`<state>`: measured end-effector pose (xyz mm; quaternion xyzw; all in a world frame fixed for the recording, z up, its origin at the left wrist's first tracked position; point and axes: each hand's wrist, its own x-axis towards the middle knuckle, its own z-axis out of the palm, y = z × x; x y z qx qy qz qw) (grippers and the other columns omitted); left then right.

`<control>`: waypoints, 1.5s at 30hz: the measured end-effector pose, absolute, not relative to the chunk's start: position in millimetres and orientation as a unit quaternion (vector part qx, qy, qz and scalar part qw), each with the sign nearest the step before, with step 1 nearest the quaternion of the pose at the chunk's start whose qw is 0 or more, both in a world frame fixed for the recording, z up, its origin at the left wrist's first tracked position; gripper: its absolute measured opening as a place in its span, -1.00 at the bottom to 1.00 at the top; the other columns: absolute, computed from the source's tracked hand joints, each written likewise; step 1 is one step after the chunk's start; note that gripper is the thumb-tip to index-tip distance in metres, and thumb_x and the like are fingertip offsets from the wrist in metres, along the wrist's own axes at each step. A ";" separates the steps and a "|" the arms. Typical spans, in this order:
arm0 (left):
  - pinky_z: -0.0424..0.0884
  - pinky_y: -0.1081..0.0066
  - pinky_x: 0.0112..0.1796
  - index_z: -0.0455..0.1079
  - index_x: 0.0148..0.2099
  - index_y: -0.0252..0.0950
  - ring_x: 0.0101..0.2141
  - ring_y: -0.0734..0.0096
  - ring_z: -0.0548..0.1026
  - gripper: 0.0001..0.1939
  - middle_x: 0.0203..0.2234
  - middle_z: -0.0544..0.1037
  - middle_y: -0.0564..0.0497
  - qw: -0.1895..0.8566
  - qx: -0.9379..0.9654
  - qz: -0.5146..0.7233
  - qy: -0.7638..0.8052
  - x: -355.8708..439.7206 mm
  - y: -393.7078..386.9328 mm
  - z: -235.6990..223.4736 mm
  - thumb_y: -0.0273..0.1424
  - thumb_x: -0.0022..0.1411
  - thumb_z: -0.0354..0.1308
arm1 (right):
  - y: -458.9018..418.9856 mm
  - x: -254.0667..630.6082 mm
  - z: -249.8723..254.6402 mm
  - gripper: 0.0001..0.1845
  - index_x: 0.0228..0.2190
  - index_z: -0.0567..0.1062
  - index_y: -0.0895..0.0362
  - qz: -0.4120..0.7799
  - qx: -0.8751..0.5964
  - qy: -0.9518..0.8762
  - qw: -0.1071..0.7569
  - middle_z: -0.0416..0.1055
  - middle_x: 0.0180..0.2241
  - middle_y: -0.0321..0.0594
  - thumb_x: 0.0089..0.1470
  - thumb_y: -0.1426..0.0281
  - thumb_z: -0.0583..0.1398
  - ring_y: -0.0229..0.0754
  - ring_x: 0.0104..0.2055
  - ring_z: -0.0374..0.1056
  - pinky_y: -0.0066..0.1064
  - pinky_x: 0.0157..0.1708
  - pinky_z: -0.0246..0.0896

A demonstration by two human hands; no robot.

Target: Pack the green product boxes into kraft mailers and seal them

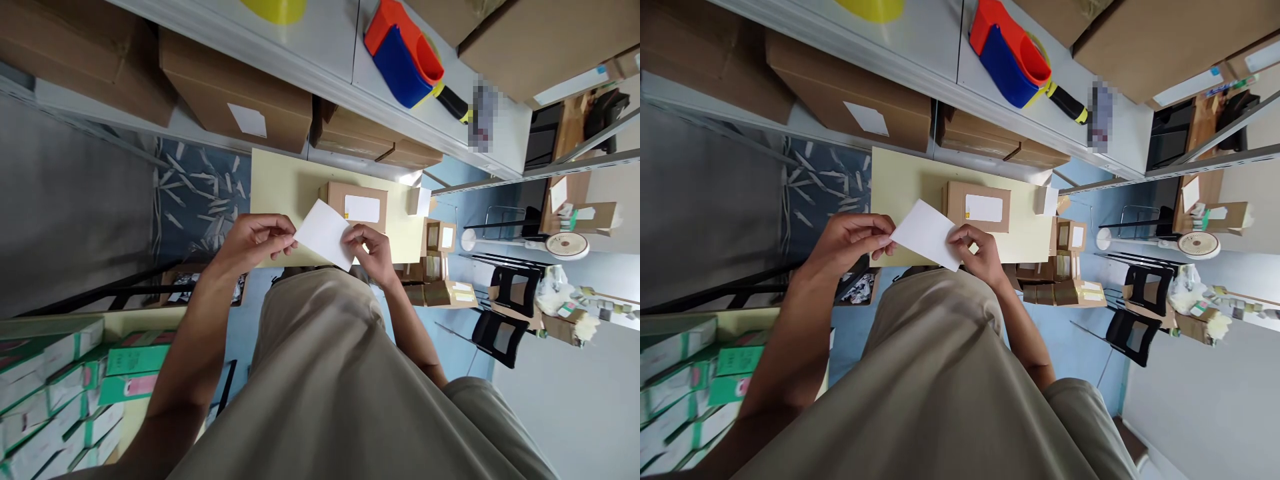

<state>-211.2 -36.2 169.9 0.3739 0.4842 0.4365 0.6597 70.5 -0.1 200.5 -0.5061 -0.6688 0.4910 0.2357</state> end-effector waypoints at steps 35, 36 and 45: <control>0.40 0.46 -0.42 0.60 -0.27 -0.22 -0.43 0.42 0.50 -0.81 -0.38 0.64 0.00 0.555 0.507 0.428 0.502 -170.2 -43.1 168.2 -0.21 0.27 0.31 | -19.8 27.8 205.3 -0.94 -0.26 0.71 0.00 0.393 -0.528 -0.716 0.234 0.51 -0.30 -0.24 0.33 0.35 0.40 -0.10 -0.20 0.45 -0.20 -0.06 0.46; 0.40 0.46 -0.42 0.60 -0.27 -0.22 -0.42 0.41 0.51 -0.81 -0.38 0.64 -0.01 0.558 0.508 0.424 0.501 -169.7 -43.3 165.2 -0.22 0.26 0.30 | -19.2 29.0 203.8 -0.92 -0.28 0.70 0.01 0.398 -0.528 -0.714 0.232 0.51 -0.31 -0.25 0.32 0.39 0.37 -0.10 -0.19 0.45 -0.21 -0.06 0.45; 0.40 0.45 -0.42 0.52 -0.38 -0.22 -0.43 0.36 0.53 -0.77 -0.47 0.61 -0.02 0.599 0.405 0.382 0.575 -210.0 -50.9 79.3 -0.17 0.06 0.34 | -10.0 56.8 198.2 -0.91 -0.32 0.60 0.03 0.417 -0.581 -0.652 0.252 0.54 -0.29 -0.23 0.25 0.35 0.28 -0.12 -0.21 0.41 -0.24 -0.10 0.40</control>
